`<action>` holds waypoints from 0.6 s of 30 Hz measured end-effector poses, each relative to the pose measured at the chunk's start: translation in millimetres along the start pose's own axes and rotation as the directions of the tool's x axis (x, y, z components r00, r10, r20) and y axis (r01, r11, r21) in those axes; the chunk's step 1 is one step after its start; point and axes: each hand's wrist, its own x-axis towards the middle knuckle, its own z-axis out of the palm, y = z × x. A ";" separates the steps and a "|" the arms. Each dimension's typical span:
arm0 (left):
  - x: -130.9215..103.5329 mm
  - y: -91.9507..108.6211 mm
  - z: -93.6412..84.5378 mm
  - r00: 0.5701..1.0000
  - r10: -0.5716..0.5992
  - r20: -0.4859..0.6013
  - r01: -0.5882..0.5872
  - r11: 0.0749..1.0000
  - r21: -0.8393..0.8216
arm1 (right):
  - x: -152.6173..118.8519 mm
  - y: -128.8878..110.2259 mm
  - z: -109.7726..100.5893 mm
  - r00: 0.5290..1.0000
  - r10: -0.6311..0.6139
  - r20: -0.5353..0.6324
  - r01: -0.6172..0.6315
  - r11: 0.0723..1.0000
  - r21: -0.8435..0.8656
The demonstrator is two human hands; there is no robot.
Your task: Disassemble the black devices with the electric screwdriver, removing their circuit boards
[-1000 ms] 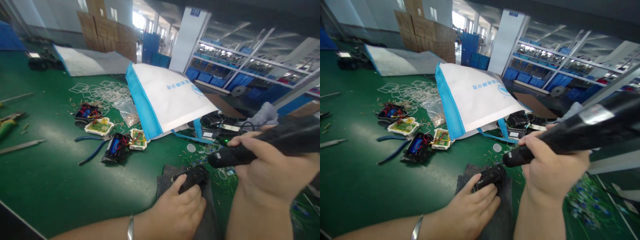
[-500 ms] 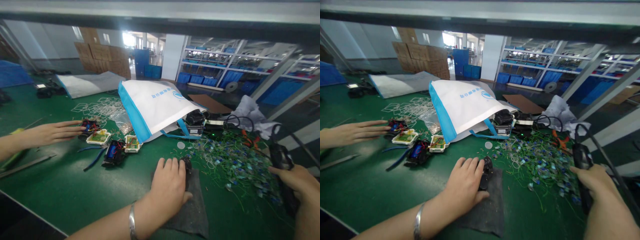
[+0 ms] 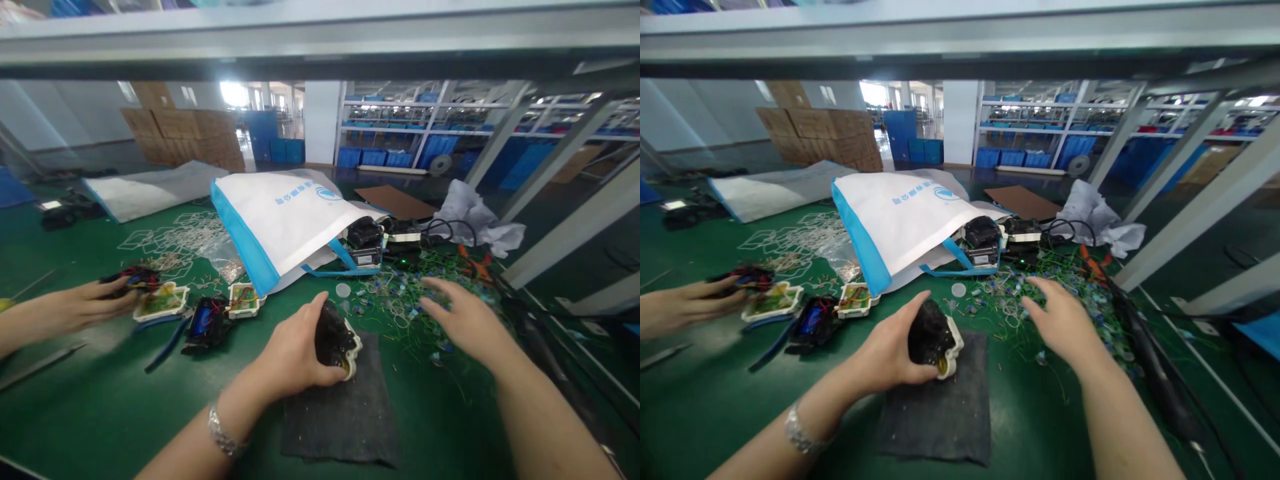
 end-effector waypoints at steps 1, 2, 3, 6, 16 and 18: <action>-3.4 -6.3 -0.5 1.000 0.000 -0.026 -0.002 0.999 -0.046 | -0.6 -15.6 5.0 0.997 -0.057 0.054 0.052 0.995 0.084; -6.5 -11.6 0.0 0.999 -0.001 -0.050 -0.003 0.997 -0.082 | -1.1 -29.3 10.7 0.989 -0.110 0.098 0.093 0.982 0.166; -9.3 -15.9 1.1 0.998 -0.002 -0.067 -0.006 0.994 -0.113 | -1.3 -41.3 16.9 0.978 -0.160 0.135 0.124 0.961 0.246; -15.8 -23.5 6.4 0.995 0.003 -0.096 -0.021 0.982 -0.187 | -0.6 -67.5 36.0 0.938 -0.288 0.190 0.177 0.874 0.452; -19.7 -32.4 24.8 0.986 -0.037 -0.165 -0.008 0.964 -0.264 | -5.0 -97.7 62.5 0.939 -0.330 0.098 0.217 0.787 0.577; -18.5 -31.9 27.0 0.982 -0.058 -0.179 0.004 0.959 -0.285 | -8.3 -99.0 62.4 0.960 -0.281 0.010 0.236 0.823 0.517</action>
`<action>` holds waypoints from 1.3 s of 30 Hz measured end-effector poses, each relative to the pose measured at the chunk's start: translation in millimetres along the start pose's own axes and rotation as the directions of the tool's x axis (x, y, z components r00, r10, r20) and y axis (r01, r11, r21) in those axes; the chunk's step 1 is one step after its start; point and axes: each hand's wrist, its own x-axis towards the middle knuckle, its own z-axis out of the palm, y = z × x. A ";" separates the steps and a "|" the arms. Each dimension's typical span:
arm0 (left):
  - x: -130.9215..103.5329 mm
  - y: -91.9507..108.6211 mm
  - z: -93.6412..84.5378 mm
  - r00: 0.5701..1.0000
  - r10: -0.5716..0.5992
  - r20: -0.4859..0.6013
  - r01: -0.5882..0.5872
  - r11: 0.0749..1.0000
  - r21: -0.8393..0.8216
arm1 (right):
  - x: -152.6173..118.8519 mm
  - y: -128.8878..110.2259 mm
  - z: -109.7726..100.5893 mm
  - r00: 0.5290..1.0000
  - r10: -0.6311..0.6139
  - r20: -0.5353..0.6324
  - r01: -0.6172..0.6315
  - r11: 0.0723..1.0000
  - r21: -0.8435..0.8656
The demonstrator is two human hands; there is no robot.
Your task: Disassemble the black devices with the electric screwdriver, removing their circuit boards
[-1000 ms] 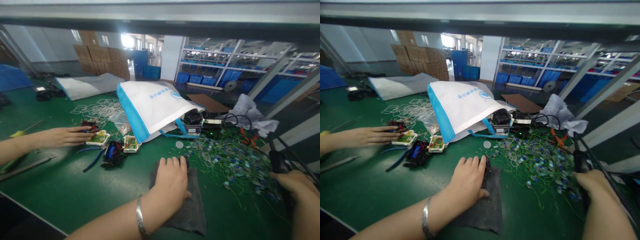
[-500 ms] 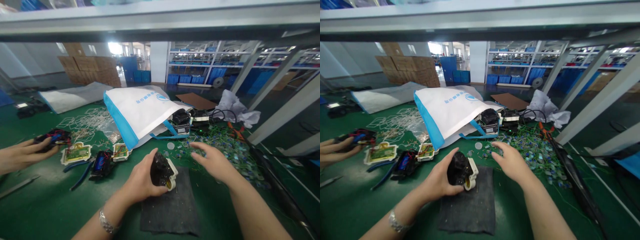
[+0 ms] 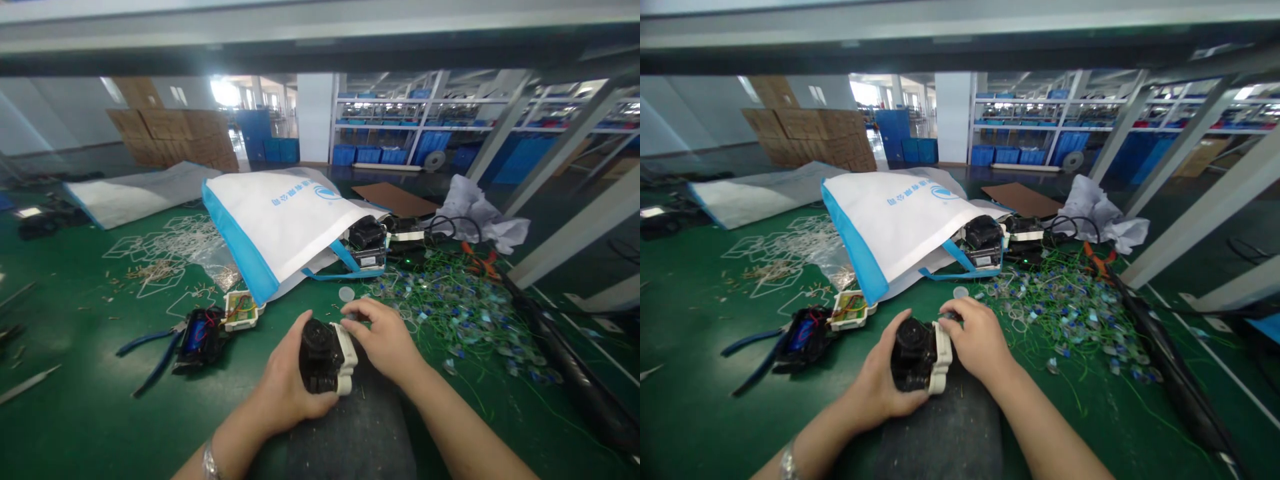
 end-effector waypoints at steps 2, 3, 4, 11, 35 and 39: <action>0.6 0.5 2.0 1.000 -0.010 -0.024 0.010 1.000 -0.011 | -2.8 -2.3 1.0 0.998 -0.020 -0.053 0.016 0.998 -0.067; 0.9 0.8 2.9 0.999 -0.013 -0.034 0.012 1.000 -0.013 | -3.9 -3.4 1.7 0.998 -0.028 -0.062 0.022 0.995 -0.095; 1.2 1.1 3.7 0.999 -0.014 -0.040 0.013 1.000 -0.013 | -4.7 -4.4 2.3 0.997 -0.031 -0.064 0.023 0.992 -0.120; 4.7 -0.3 2.3 0.995 -0.074 -0.071 0.071 0.997 -0.040 | -0.1 12.4 -11.6 0.996 0.093 -0.016 -0.094 0.971 -0.221; 42.8 55.4 4.0 0.951 0.275 0.142 -0.309 0.810 0.498 | -9.5 -17.3 -29.1 0.997 0.068 0.042 -0.071 0.994 0.088; 48.1 48.1 11.4 0.967 0.222 0.124 -0.253 0.800 0.544 | -13.8 -26.6 -45.1 0.995 0.035 -0.097 -0.041 0.997 -0.063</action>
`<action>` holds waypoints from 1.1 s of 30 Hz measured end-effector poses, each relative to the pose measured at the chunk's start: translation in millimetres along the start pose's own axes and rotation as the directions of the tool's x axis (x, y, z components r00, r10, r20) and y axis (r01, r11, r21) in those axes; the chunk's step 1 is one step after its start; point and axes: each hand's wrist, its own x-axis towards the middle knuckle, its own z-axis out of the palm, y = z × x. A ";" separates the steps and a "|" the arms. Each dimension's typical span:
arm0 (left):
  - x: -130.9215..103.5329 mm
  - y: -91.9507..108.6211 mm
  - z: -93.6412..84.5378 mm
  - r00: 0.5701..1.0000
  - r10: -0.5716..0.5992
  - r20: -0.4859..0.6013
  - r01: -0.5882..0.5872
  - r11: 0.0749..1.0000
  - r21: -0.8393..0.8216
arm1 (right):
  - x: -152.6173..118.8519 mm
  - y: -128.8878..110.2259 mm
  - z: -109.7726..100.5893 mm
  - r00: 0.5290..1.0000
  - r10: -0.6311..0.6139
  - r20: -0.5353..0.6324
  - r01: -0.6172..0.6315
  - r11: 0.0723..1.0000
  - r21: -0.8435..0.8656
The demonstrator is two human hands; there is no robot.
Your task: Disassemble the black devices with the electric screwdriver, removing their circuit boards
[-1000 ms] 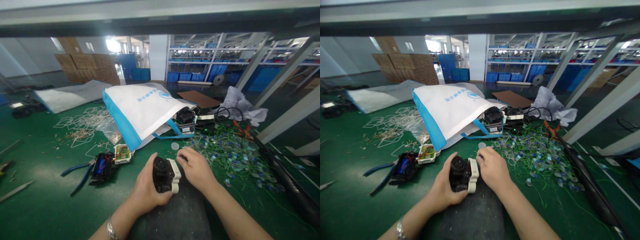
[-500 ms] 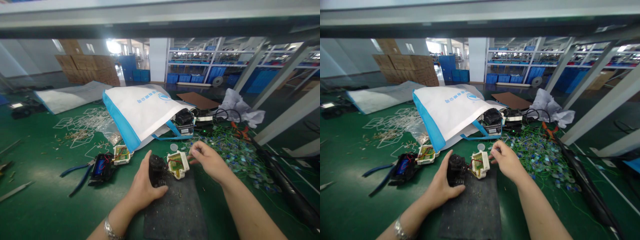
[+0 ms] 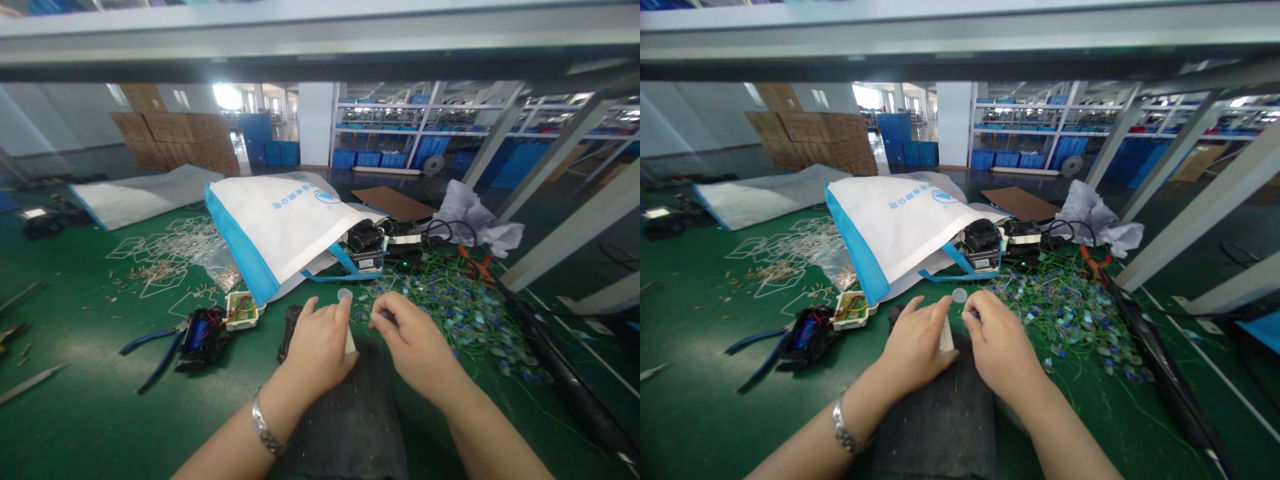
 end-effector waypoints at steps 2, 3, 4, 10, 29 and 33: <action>-3.3 -5.5 1.5 0.999 -0.026 -0.026 0.026 1.000 0.001 | 0.0 5.7 -24.1 0.978 0.057 -0.200 -0.075 0.994 -0.084; -5.3 -7.9 1.4 0.999 -0.025 -0.029 0.025 1.000 -0.005 | 0.3 11.7 -38.8 0.939 0.118 -0.322 -0.160 0.982 -0.105; -7.1 -9.9 0.9 0.999 -0.017 -0.030 0.017 1.000 -0.012 | 0.8 19.6 -54.0 0.873 0.190 -0.449 -0.266 0.958 -0.110; -8.7 -10.3 -3.6 0.998 -0.037 -0.047 0.032 0.994 -0.100 | 6.2 68.7 -90.2 0.800 0.309 -0.515 -0.524 0.778 -0.347; -36.0 -30.4 -18.9 0.984 -0.112 -0.141 0.116 0.993 0.021 | 4.7 50.3 48.6 0.814 -0.102 0.572 -0.370 0.668 0.646; -48.2 -38.1 -18.1 0.981 -0.177 -0.083 0.183 0.981 0.069 | 6.1 48.7 40.2 0.734 -0.106 0.671 -0.437 0.683 0.585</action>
